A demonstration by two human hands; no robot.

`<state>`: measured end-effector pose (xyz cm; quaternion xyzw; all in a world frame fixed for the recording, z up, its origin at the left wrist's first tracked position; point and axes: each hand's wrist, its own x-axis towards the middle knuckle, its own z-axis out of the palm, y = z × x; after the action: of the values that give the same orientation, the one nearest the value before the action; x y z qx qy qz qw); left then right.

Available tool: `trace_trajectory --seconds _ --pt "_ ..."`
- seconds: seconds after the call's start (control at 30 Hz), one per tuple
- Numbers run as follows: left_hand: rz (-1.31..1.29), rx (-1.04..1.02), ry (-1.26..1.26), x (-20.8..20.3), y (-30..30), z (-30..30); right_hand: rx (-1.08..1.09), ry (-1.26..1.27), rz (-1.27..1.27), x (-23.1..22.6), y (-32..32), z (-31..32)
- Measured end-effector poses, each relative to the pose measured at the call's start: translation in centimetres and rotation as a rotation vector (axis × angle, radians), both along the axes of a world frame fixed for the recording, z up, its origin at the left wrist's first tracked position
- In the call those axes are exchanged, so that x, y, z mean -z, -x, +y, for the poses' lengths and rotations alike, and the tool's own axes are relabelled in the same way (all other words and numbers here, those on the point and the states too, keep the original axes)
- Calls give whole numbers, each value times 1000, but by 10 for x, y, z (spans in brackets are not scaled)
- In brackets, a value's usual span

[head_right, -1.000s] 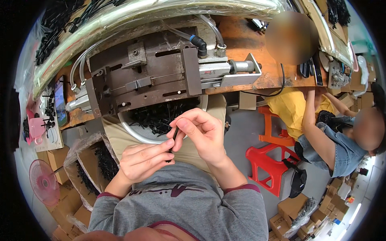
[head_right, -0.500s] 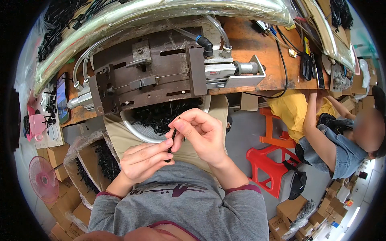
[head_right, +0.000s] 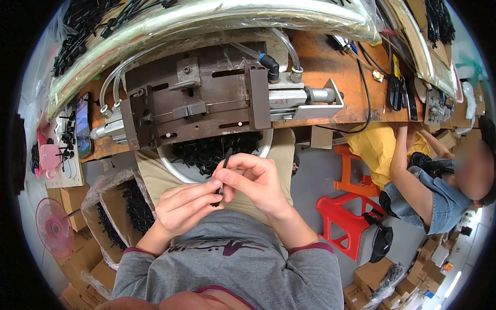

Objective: Manually assembling small black plastic parts and grouping them together.

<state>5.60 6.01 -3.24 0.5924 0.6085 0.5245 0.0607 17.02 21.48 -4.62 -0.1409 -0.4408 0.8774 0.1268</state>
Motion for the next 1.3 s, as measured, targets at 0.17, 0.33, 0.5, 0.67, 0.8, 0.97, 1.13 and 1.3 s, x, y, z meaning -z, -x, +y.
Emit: trace_trajectory --seconds 0.17,0.33,0.5,0.67,0.8,0.97,1.13,1.3 --pt "158 -185 50 -13 14 6 31 -104 -83 -5 2 -6" --pt "400 -401 172 -12 35 21 10 -136 -156 0 -2 -5" --pt "447 -448 250 -18 32 28 11 -139 -153 -1 -3 -3" --pt "443 -456 281 -23 35 31 -13 -131 -163 0 -3 -6" --pt "417 -463 290 -24 34 32 -32 -122 -168 5 -3 -7" --pt "447 -480 326 -25 35 33 -12 -156 -227 10 -2 -8" --pt "480 -455 315 -22 37 32 101 -339 -387 57 -17 -6" --pt "447 -453 305 -20 39 30 117 -1035 -505 112 -35 -6"
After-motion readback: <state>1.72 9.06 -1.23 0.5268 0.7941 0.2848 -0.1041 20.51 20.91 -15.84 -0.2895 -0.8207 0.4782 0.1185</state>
